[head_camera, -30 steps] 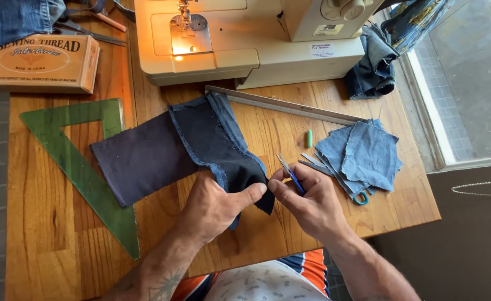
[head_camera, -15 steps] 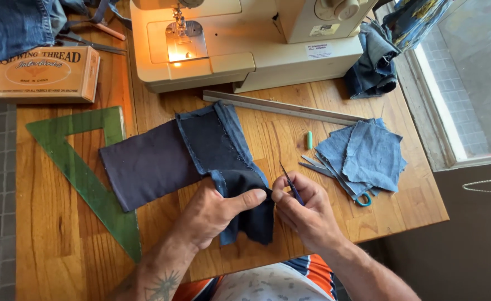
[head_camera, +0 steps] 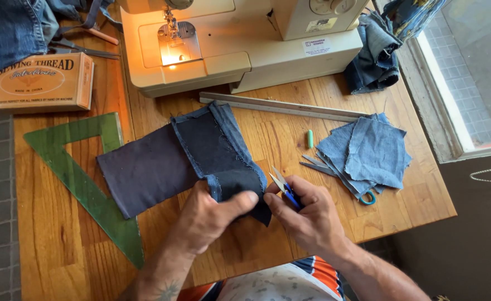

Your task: Trimming the edges of denim fabric pieces using thread snips on a wooden table next to a sewing machine

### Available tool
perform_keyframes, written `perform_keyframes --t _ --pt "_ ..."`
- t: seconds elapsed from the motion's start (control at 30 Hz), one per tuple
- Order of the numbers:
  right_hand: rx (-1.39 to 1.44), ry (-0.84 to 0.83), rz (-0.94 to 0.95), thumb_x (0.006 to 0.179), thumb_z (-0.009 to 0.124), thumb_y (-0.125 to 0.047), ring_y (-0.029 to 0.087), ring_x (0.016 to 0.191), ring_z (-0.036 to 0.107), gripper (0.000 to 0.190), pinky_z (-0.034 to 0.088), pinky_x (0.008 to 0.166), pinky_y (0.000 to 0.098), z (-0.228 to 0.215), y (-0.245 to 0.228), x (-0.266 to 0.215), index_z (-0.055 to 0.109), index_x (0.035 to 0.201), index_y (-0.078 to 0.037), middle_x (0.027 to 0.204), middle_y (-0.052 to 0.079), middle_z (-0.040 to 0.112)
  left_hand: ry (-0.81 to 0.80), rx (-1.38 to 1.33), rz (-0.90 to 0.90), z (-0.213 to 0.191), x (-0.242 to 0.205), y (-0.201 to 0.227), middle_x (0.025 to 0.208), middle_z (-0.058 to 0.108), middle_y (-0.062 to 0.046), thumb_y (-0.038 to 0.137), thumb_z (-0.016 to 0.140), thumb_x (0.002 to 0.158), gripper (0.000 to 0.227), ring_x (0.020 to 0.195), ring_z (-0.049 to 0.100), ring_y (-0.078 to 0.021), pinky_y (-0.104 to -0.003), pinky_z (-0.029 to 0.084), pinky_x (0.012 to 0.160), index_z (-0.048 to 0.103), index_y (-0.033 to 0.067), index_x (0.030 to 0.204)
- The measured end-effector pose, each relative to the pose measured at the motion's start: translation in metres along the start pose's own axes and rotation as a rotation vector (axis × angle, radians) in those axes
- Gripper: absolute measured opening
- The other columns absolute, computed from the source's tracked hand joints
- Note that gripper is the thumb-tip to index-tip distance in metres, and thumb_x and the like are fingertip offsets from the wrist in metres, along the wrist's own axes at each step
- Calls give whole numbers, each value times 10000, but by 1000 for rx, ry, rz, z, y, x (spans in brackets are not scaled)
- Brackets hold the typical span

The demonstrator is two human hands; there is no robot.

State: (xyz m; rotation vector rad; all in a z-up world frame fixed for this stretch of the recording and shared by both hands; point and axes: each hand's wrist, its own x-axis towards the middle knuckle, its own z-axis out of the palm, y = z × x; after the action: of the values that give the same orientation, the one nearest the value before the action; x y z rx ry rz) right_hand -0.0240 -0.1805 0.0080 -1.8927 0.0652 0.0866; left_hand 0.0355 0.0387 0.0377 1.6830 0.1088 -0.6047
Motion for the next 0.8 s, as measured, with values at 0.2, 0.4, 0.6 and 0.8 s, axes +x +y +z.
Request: perform_keyframes --t 0.2,0.4,0.6,0.8 --pt "93 -50 -132 1101 771 -202 65 563 420 140 349 504 266 2 8 -4 747 990 -119 672 -62 557 -103 -604 -312 -13 9 -21 1386 871 -104 434 732 882 604 1299 779 -269 -476 567 1171 830 62 1347" --pt "49 -25 -162 1086 777 -223 70 578 415 125 354 523 276 1 12 -2 753 998 -136 673 -79 549 -55 -100 -2 -3 1 0 1114 930 -25 341 967 837 388 1068 864 -195 -353 693 1022 889 107 1136" --pt "556 -3 179 1036 807 -155 35 498 293 172 248 418 241 8 41 -1 692 977 -42 622 -81 386 -28 6 245 2 3 -18 1084 899 5 341 927 919 293 1034 858 -186 -361 687 996 864 135 1118" --pt "757 4 309 1003 898 -181 71 622 507 219 406 561 258 11 29 6 740 968 -33 720 -25 593 -74 -215 119 4 2 -19 1216 921 -40 268 960 874 431 1154 859 -201 -363 675 1109 852 97 1255"
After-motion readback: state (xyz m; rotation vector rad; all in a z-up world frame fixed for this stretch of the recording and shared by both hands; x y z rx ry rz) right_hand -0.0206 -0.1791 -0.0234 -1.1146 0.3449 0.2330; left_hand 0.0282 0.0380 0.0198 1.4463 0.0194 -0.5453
